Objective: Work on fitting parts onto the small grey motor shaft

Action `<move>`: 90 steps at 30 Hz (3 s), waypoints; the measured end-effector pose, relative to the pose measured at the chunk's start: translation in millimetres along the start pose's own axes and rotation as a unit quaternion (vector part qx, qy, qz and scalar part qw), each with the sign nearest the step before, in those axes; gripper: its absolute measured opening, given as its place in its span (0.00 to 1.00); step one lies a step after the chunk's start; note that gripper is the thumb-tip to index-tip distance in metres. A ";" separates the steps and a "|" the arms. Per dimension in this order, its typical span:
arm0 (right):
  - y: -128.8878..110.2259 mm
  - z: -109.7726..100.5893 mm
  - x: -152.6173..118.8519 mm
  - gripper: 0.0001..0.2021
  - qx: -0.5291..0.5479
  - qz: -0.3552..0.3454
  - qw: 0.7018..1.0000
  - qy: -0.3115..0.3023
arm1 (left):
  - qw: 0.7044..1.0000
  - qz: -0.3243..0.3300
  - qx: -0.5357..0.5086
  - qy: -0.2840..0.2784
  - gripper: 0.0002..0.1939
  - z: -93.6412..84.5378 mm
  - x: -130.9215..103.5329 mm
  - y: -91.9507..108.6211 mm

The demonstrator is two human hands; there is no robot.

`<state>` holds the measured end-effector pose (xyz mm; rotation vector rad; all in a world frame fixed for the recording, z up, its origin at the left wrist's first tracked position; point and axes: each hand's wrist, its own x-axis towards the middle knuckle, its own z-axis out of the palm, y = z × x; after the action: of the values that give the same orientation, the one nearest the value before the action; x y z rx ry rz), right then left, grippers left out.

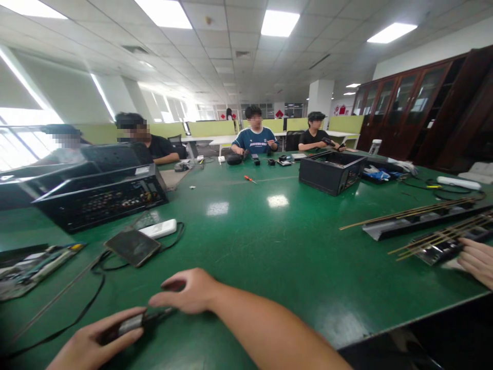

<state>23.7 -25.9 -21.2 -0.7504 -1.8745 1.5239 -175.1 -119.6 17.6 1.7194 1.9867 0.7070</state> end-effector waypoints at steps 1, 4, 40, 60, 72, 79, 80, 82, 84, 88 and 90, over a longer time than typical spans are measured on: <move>5.6 -20.8 -8.8 0.26 0.035 -0.007 0.999 0.025 | 0.999 0.013 -0.025 -0.043 0.27 9.7 6.0 10.1; 20.8 -80.9 -39.3 0.22 0.147 -0.038 0.981 0.119 | 0.986 0.053 -0.098 -0.120 0.24 45.6 24.9 52.7; 11.2 -156.8 -98.1 0.04 -0.226 -0.109 0.959 0.134 | 0.944 0.169 -0.221 -0.177 0.19 137.3 82.5 136.2; 11.8 -163.5 -98.1 0.08 -0.232 -0.068 0.962 0.125 | 0.945 0.188 -0.189 -0.188 0.18 131.6 80.2 141.1; 12.5 -165.2 -98.5 0.09 -0.234 -0.069 0.962 0.122 | 0.946 0.183 -0.195 -0.182 0.18 133.8 81.9 136.8; 14.9 -169.4 -97.4 0.10 -0.225 -0.064 0.964 0.130 | 0.948 0.169 -0.216 -0.160 0.19 135.4 82.8 133.9; 14.6 -169.5 -97.3 0.11 -0.224 -0.063 0.964 0.130 | 0.948 0.168 -0.216 -0.160 0.19 135.3 82.7 134.2; 14.2 -169.6 -96.9 0.11 -0.223 -0.062 0.964 0.130 | 0.949 0.168 -0.212 -0.162 0.19 134.9 82.4 135.1; 14.3 -169.8 -96.4 0.11 -0.222 -0.061 0.965 0.127 | 0.949 0.169 -0.209 -0.163 0.18 134.4 82.2 136.0; 15.1 -170.2 -95.9 0.11 -0.220 -0.063 0.965 0.126 | 0.949 0.170 -0.210 -0.163 0.18 134.0 82.1 136.2; 14.8 -170.3 -96.2 0.11 -0.220 -0.064 0.965 0.126 | 0.949 0.168 -0.211 -0.162 0.18 134.1 82.0 135.9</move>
<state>215.7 14.2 -18.5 -0.9469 -2.0384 0.8877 0.4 -9.9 -1.8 1.7781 1.2299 0.8265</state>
